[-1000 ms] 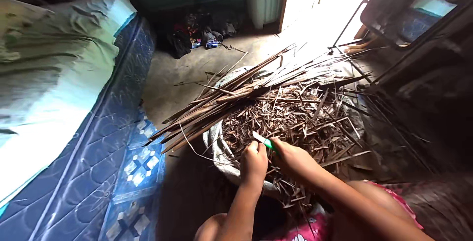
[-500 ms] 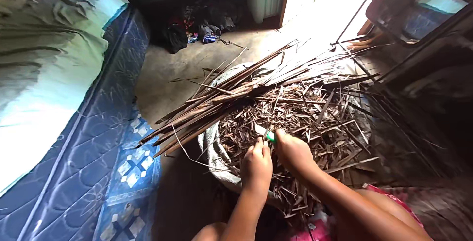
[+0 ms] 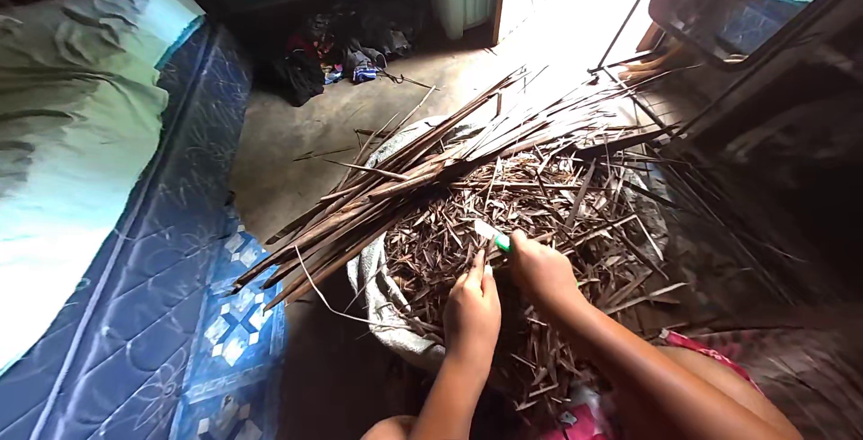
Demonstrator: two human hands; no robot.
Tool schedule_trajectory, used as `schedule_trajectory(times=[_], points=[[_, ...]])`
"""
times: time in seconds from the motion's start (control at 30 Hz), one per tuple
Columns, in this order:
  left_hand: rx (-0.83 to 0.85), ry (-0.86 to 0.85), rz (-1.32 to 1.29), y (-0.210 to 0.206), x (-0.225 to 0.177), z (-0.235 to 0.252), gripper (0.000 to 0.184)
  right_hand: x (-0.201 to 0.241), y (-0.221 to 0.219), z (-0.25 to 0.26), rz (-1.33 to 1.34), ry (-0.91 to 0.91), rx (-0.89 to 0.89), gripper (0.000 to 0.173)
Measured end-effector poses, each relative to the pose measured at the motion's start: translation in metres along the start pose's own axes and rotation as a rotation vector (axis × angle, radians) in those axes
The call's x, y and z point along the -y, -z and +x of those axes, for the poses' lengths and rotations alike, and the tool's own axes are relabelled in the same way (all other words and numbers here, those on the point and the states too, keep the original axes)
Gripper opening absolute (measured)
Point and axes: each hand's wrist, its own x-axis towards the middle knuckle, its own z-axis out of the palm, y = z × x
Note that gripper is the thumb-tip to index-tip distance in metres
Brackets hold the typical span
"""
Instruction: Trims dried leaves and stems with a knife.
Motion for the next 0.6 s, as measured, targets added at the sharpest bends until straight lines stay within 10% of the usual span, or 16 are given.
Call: schedule_trajectory(times=[0.3,0.6], points=[[0.008,0.050,0.028,0.002,0.000,0.008,0.030,0.003,0.023,-0.025,0.127,0.121,0.396,0.030],[-0.058,-0.111,-0.001,-0.014,0.000,0.001,0.038,-0.014,0.022,0.009,0.013,-0.052,0.128,0.031]])
